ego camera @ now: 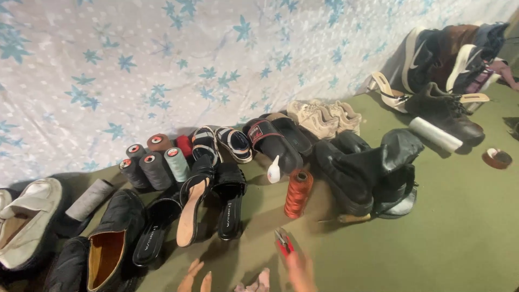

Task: The person cleans a black boot with a cloth, then applies glue to the sole using a white bottle. They use a red multi-tool to spread the adhesive and a wooden-handled awl to work on the sole's edge.

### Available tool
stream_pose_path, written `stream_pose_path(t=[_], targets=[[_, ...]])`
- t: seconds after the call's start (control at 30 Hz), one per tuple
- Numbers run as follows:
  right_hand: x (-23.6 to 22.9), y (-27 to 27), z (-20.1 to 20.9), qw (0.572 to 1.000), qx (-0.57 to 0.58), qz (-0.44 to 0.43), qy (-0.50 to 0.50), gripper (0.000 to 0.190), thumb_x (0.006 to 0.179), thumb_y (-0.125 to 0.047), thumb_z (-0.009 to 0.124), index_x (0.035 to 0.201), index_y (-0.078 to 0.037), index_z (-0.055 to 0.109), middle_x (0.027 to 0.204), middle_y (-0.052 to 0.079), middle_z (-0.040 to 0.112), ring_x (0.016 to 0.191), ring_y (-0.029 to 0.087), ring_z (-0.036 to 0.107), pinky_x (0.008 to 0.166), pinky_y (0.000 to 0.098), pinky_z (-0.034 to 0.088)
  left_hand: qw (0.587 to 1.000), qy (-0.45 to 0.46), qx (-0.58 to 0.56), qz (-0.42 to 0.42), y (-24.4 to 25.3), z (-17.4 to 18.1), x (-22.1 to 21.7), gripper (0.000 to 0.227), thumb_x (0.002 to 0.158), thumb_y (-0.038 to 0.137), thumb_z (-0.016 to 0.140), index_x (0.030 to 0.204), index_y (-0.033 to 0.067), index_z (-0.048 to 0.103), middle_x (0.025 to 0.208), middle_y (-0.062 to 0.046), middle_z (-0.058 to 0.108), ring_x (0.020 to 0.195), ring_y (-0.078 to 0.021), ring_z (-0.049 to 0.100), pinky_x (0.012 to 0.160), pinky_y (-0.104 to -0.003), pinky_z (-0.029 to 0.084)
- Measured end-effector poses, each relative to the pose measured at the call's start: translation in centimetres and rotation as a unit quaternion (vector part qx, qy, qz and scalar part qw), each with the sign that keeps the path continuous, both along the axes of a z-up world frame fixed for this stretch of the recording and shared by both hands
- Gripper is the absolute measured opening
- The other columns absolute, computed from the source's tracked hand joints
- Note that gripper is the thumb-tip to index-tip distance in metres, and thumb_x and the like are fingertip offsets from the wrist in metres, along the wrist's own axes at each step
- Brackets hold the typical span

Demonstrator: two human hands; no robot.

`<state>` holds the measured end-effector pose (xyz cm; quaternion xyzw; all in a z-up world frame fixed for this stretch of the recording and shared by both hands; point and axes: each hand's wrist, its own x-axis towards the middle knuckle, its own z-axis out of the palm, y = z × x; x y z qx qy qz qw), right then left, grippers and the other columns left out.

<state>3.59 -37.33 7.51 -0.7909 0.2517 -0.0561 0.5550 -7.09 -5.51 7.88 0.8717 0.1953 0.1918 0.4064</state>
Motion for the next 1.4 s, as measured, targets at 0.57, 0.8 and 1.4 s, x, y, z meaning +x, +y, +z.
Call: stream_pose_path(t=[0.57, 0.8, 1.4], targets=[[12.6, -15.1, 34.4, 0.89, 0.417, -0.169, -0.081, 0.054, 0.083, -0.059, 0.075, 0.131, -0.037, 0.071, 0.048, -0.007, 0.017, 0.043, 0.007, 0.016, 0.048, 0.0236, 0.018, 0.911, 0.355, -0.071, -0.198, 6.8, -5.0, 5.2, 0.06, 0.096, 0.049, 0.059, 0.153, 0.0311, 0.05, 0.171, 0.005, 0.024, 0.16, -0.0128, 0.02, 0.133, -0.037, 0.018], [16.5, -17.8, 38.6, 0.985, 0.127, -0.112, -0.015, 0.065, 0.09, -0.065, 0.071, 0.126, -0.012, 0.06, 0.112, -0.001, 0.049, 0.098, 0.018, 0.049, 0.076, 0.0384, 0.041, 0.972, 0.226, -0.056, 0.009, -3.0, 11.5, -1.9, 0.053, 0.088, 0.057, 0.058, 0.131, 0.0307, 0.073, 0.153, 0.012, 0.056, 0.143, -0.0094, 0.053, 0.122, -0.033, 0.041], [-4.2, -12.9, 53.4, 0.789, 0.098, 0.183, -0.578, 0.076, 0.097, -0.075, 0.071, 0.145, -0.021, 0.047, 0.153, 0.009, 0.05, 0.146, 0.035, 0.05, 0.127, 0.0543, 0.049, 0.987, 0.012, -0.141, 0.069, -4.2, 12.9, -4.1, 0.036, 0.086, 0.038, 0.07, 0.112, 0.0162, 0.082, 0.131, 0.002, 0.076, 0.119, -0.0141, 0.072, 0.108, -0.033, 0.053]])
